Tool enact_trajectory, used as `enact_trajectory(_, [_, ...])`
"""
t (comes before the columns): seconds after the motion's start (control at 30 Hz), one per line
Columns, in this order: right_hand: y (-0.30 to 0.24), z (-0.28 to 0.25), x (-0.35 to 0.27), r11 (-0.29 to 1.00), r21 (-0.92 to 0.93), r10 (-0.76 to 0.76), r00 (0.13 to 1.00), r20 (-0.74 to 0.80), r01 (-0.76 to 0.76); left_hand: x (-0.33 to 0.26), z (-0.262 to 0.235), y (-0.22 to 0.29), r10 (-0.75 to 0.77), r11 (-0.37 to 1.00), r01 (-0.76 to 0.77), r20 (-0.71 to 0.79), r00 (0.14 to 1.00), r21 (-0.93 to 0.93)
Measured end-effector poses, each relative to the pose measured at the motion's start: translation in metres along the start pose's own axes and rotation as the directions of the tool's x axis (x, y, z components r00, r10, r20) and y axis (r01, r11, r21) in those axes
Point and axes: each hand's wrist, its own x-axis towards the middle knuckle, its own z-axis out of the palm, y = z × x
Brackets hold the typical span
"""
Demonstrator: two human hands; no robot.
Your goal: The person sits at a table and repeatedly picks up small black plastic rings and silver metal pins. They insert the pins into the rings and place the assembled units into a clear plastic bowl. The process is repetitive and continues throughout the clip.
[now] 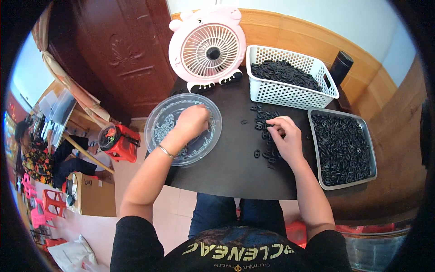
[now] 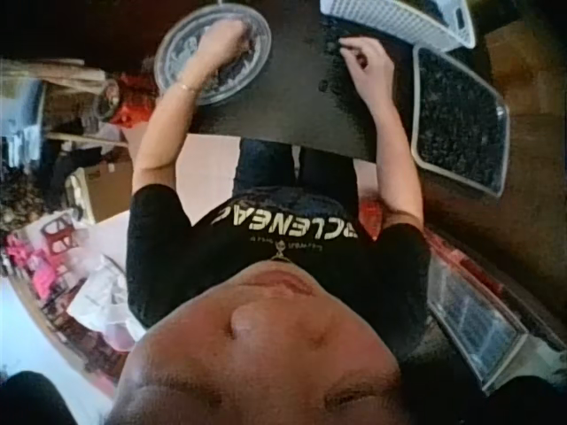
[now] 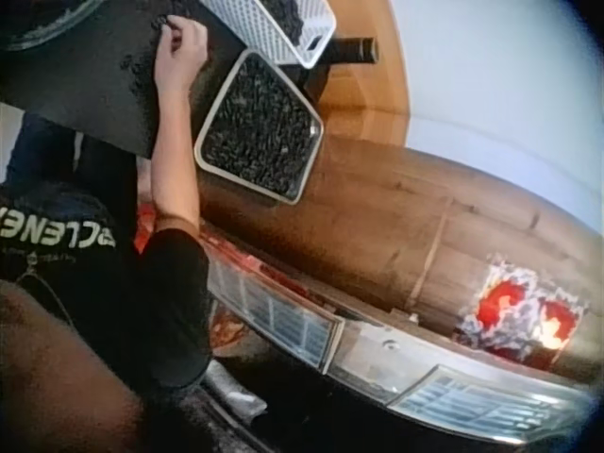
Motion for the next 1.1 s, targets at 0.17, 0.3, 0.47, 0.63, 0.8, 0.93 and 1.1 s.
enact_trajectory(0.17, [-0.007, 0.019, 0.016, 0.935, -0.203, -0.257, 0.949, 0.183, 0.292, 0.008, -0.022, 0.019, -0.15, 0.786, 0.099, -0.033, 0.988, -0.611])
enact_trajectory(0.3, [0.001, 0.05, 0.033, 0.778, -0.414, -0.298, 0.857, 0.42, 0.473, 0.025, -0.017, 0.049, -0.133, 0.124, 0.042, 0.026, 0.991, -0.991])
enact_trajectory(0.47, [0.002, 0.064, 0.041, 0.586, -0.569, -0.262, 0.799, 0.54, 0.577, 0.029, -0.005, 0.065, -0.172, -0.257, 0.111, 0.158, 0.972, -0.96])
enact_trajectory(0.63, [0.008, 0.071, 0.044, 0.56, -0.576, -0.346, 0.8, 0.49, 0.595, 0.025, 0.012, 0.058, -0.214, -0.412, 0.106, 0.209, 0.954, -0.905])
enact_trajectory(0.8, [-0.005, 0.049, 0.043, 0.941, -0.241, -0.169, 0.948, 0.269, 0.236, 0.019, 0.011, 0.062, -0.176, -0.444, 0.145, 0.244, 0.954, -0.884])
enact_trajectory(0.93, [-0.021, 0.02, 0.032, 0.943, 0.222, 0.192, 0.95, 0.248, -0.248, 0.017, 0.01, 0.069, -0.161, -0.396, 0.141, 0.22, 0.962, -0.907])
enact_trajectory(1.1, [-0.014, 0.015, 0.014, 0.762, 0.486, 0.324, 0.902, 0.285, -0.427, 0.016, 0.017, 0.074, -0.149, -0.326, 0.16, 0.218, 0.964, -0.932])
